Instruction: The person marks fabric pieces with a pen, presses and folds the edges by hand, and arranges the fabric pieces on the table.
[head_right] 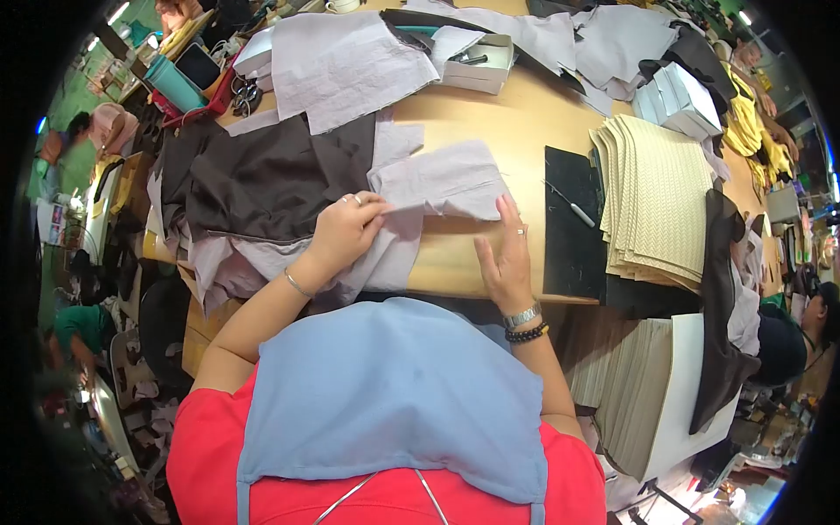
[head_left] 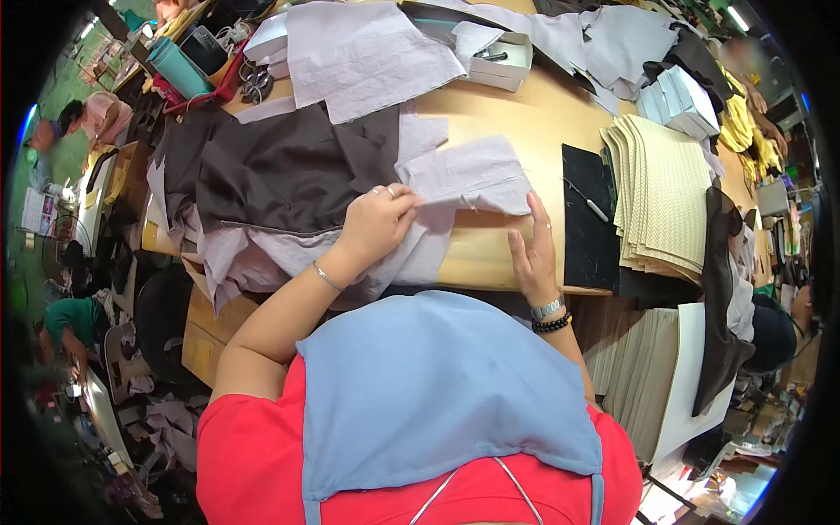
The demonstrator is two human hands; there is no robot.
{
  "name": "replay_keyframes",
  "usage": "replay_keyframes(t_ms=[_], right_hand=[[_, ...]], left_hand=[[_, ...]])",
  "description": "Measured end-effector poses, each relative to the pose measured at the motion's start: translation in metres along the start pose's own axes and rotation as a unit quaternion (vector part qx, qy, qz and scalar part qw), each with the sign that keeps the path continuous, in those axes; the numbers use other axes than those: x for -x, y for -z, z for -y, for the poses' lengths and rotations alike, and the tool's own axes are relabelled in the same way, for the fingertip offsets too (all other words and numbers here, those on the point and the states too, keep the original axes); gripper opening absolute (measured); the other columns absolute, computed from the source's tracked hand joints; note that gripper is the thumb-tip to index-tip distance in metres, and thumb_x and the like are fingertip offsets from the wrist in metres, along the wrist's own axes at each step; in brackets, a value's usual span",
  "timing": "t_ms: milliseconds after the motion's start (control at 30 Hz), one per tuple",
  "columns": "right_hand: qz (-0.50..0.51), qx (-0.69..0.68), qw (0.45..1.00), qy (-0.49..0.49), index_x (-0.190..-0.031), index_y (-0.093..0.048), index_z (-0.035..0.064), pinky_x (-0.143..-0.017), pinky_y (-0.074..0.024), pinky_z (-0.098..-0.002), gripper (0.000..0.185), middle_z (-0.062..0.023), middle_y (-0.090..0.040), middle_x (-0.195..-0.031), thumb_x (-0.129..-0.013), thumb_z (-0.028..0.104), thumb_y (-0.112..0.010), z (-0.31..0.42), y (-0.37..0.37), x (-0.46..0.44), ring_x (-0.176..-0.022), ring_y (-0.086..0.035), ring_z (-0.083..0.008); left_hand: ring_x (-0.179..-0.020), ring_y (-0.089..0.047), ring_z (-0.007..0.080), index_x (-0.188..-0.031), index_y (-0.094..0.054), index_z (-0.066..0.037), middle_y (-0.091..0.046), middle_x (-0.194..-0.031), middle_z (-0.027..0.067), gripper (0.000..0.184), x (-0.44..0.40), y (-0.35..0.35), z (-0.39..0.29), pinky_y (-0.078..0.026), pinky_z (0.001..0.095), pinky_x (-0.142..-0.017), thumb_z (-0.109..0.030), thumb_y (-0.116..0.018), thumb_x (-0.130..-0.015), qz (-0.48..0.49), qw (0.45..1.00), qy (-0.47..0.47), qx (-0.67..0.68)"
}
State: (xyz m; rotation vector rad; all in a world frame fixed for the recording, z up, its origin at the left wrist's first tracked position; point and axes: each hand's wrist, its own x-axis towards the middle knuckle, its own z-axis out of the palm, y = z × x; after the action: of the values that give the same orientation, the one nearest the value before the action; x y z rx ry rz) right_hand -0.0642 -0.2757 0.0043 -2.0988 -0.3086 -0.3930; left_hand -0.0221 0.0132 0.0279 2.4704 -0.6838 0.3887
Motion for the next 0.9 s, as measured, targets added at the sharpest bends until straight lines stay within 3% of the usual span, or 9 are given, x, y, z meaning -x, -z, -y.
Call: replay_keyframes(t_ms=[233, 333, 367, 500, 600, 633, 700, 767, 900], right_hand=[[-0.160, -0.268, 0.950, -0.028, -0.156, -0.002, 0.0014, -0.122, -0.0071, -0.0474, 0.137, -0.0158, 0.001, -0.165, -0.066, 0.067, -0.081, 0.035, -0.031, 0.009, -0.152, -0.005, -0.0314], [0.011, -0.176, 0.982, 0.064, -0.155, 0.013, 0.0041, -0.122, -0.0079, -0.0459, 0.149, -0.0180, 0.005, -0.164, -0.060, 0.054, -0.091, 0.026, -0.029, 0.005, -0.152, -0.001, -0.0309], [0.053, -0.177, 0.982, -0.026, -0.150, -0.010, 0.0012, -0.114, -0.0221, -0.0414, 0.127, -0.0183, -0.019, -0.154, -0.064, 0.047, -0.091, 0.025, -0.032, 0.008, -0.141, -0.022, -0.0260], [0.096, -0.220, 0.944, -0.227, -0.102, -0.072, -0.0006, -0.066, -0.0490, -0.0244, 0.022, 0.0008, -0.071, -0.082, -0.085, 0.012, -0.077, 0.031, -0.036, -0.005, -0.073, -0.061, -0.0050], [0.098, -0.295, 0.943, -0.120, -0.105, -0.072, -0.0006, -0.074, -0.0516, -0.0234, 0.019, 0.0001, -0.072, -0.093, -0.086, 0.002, -0.071, 0.046, 0.027, -0.051, -0.084, -0.064, -0.0078], [0.156, -0.160, 0.962, -0.154, -0.113, -0.069, -0.0015, -0.081, -0.0527, -0.0242, 0.028, -0.0018, -0.072, -0.100, -0.085, -0.002, -0.067, 0.085, 0.066, -0.077, -0.091, -0.065, -0.0083], [0.151, -0.214, 0.964, -0.040, -0.114, -0.067, -0.0040, -0.085, -0.0538, -0.0255, 0.028, -0.0070, -0.073, -0.101, -0.086, -0.005, -0.061, 0.088, 0.111, -0.108, -0.092, -0.068, -0.0108], [0.159, -0.217, 0.962, -0.055, -0.114, -0.066, -0.0029, -0.086, -0.0545, -0.0272, 0.027, -0.0096, -0.072, -0.104, -0.088, 0.001, -0.063, 0.110, 0.136, -0.146, -0.093, -0.068, -0.0126], [0.022, 0.143, 0.979, 0.142, -0.116, -0.065, -0.0008, -0.082, -0.0557, -0.0296, 0.030, -0.0138, -0.071, -0.101, -0.088, 0.006, -0.067, 0.152, 0.103, -0.229, -0.093, -0.068, -0.0172]], left_hand=[[-0.099, -0.065, 0.0201, -0.114, -0.066, 0.000, -0.070, -0.110, 0.0086, 0.033, -0.097, 0.043, -0.040, -0.050, 0.0356, -0.087, -0.028, -0.051, -0.103, -0.124, 0.729, 0.254, 0.624], [-0.108, -0.062, 0.0209, -0.121, -0.063, -0.005, -0.066, -0.120, 0.0095, 0.035, -0.126, 0.090, -0.069, -0.050, 0.0371, -0.097, -0.032, -0.049, -0.104, -0.198, 0.554, 0.253, 0.768], [-0.110, -0.061, 0.0211, -0.122, -0.062, -0.006, -0.065, -0.122, 0.0099, 0.035, -0.131, 0.095, -0.071, -0.049, 0.0377, -0.099, -0.033, -0.049, -0.104, -0.218, 0.521, 0.247, 0.787], [-0.121, -0.056, 0.0283, -0.133, -0.053, -0.006, -0.060, -0.131, 0.0110, 0.049, -0.131, 0.123, -0.031, -0.044, 0.0441, -0.107, -0.043, -0.051, -0.102, -0.332, 0.614, 0.157, 0.699], [-0.122, -0.056, 0.0311, -0.130, -0.054, -0.004, -0.060, -0.129, 0.0129, 0.045, -0.096, 0.155, -0.009, -0.042, 0.0462, -0.107, -0.039, -0.053, -0.102, -0.477, 0.716, 0.111, 0.497], [-0.120, -0.057, 0.0308, -0.130, -0.054, -0.002, -0.059, -0.129, 0.0135, 0.043, -0.067, 0.167, 0.011, -0.044, 0.0465, -0.105, -0.035, -0.052, -0.102, -0.520, 0.847, 0.100, 0.053], [-0.113, -0.061, 0.0317, -0.138, -0.044, 0.001, -0.059, -0.127, 0.0181, 0.043, -0.033, 0.184, 0.020, -0.047, 0.0446, -0.103, -0.023, -0.049, -0.103, -0.542, 0.819, -0.010, -0.188], [-0.113, -0.061, 0.0335, -0.150, -0.028, -0.001, -0.057, -0.129, 0.0241, 0.053, -0.020, 0.199, 0.016, -0.047, 0.0467, -0.105, -0.015, -0.047, -0.102, -0.567, 0.814, -0.127, 0.011], [-0.136, -0.044, 0.0375, -0.153, -0.037, -0.018, -0.043, -0.150, 0.0210, 0.054, -0.004, 0.212, 0.020, -0.029, 0.0703, -0.107, -0.028, -0.051, -0.101, -0.383, 0.858, -0.058, -0.338]])
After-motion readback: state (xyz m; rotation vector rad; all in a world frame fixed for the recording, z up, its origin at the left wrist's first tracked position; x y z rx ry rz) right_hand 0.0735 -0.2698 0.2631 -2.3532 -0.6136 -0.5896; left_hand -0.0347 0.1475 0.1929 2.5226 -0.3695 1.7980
